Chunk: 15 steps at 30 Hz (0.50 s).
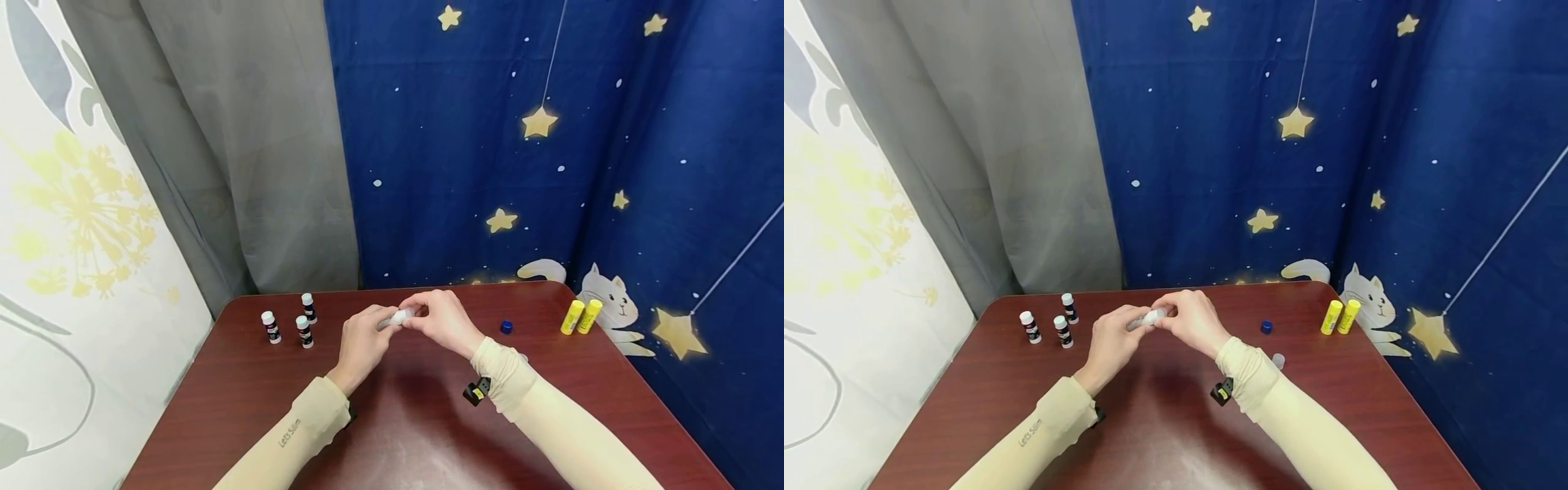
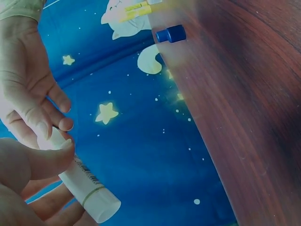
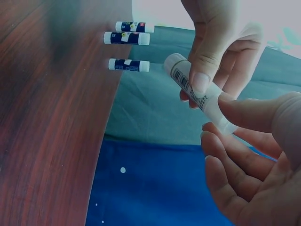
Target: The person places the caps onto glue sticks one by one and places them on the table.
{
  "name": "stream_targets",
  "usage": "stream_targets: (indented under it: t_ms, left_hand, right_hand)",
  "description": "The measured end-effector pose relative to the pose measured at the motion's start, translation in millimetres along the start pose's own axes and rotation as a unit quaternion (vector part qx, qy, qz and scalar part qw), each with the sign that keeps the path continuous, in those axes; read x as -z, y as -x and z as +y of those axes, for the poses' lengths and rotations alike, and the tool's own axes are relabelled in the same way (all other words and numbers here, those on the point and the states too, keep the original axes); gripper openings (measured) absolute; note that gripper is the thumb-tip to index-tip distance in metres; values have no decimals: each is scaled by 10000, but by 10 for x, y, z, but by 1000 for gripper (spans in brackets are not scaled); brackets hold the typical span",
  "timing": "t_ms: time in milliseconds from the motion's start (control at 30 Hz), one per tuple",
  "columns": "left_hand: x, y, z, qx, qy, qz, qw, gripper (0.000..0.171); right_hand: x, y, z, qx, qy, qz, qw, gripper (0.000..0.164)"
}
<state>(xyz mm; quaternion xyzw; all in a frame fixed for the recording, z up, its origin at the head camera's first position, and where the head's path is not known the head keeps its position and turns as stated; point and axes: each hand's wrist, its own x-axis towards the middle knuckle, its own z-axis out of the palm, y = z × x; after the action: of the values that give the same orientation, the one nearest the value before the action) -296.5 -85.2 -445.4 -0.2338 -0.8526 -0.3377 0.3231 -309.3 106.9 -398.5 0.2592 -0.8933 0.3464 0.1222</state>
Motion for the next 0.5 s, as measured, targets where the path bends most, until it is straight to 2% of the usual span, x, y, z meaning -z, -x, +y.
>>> stream_targets:
  t_ms: [267,500]
  left_hand:
    - [5,15,-14,73,-29,28,10000,28]
    - [0,15,-54,219,112,-293,9993,27]
  right_hand:
    - [-39,-7,-10,42,-9,-11,10000,22]
    - [-58,-9,58,-1,11,-72,10000,22]
